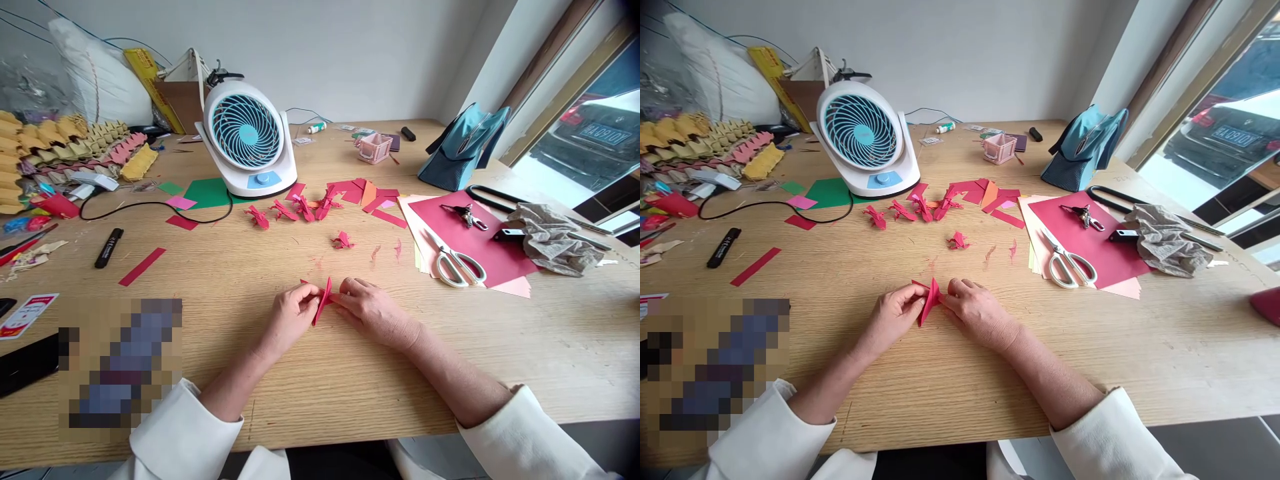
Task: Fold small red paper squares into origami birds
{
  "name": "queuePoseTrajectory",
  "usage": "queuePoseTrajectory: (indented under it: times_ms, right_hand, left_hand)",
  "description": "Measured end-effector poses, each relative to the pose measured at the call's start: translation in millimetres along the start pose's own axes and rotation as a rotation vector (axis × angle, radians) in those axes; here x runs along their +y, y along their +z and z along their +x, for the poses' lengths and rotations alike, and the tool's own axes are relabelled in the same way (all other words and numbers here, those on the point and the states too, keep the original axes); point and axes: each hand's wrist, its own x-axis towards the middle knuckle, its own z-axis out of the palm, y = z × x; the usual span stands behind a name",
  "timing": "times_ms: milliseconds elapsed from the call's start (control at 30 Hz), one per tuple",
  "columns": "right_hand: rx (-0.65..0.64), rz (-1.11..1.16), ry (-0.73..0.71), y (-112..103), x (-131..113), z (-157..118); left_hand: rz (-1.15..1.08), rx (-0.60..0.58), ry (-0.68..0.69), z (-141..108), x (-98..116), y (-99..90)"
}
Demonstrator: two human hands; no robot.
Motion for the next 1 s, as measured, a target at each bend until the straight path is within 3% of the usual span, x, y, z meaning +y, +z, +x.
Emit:
queuePoseTrajectory:
  times_ms: [133,367,600,800,1000]
  right_hand:
    - [-0.005,-0.037,0.0,1,0,0]
    - [-0.043,-0.028,0.058,-3,-2,3]
    - [0.081,-0.002,0.346,-4,19,-2]
    - [0.196,0.066,0.372,-4,25,-3]
    - [0.178,0.161,0.338,-5,12,-1]
  left_hand:
    - [0.029,0.002,0.043,-2,-6,0.8]
    - [0.179,0.025,0.291,-5,-11,4.1]
    - [0.399,0.006,0.521,-13,-19,12.0]
    - [0.544,-0.057,0.575,-16,-16,11.6]
    - [0.619,-0.099,0.544,-17,-13,11.1]
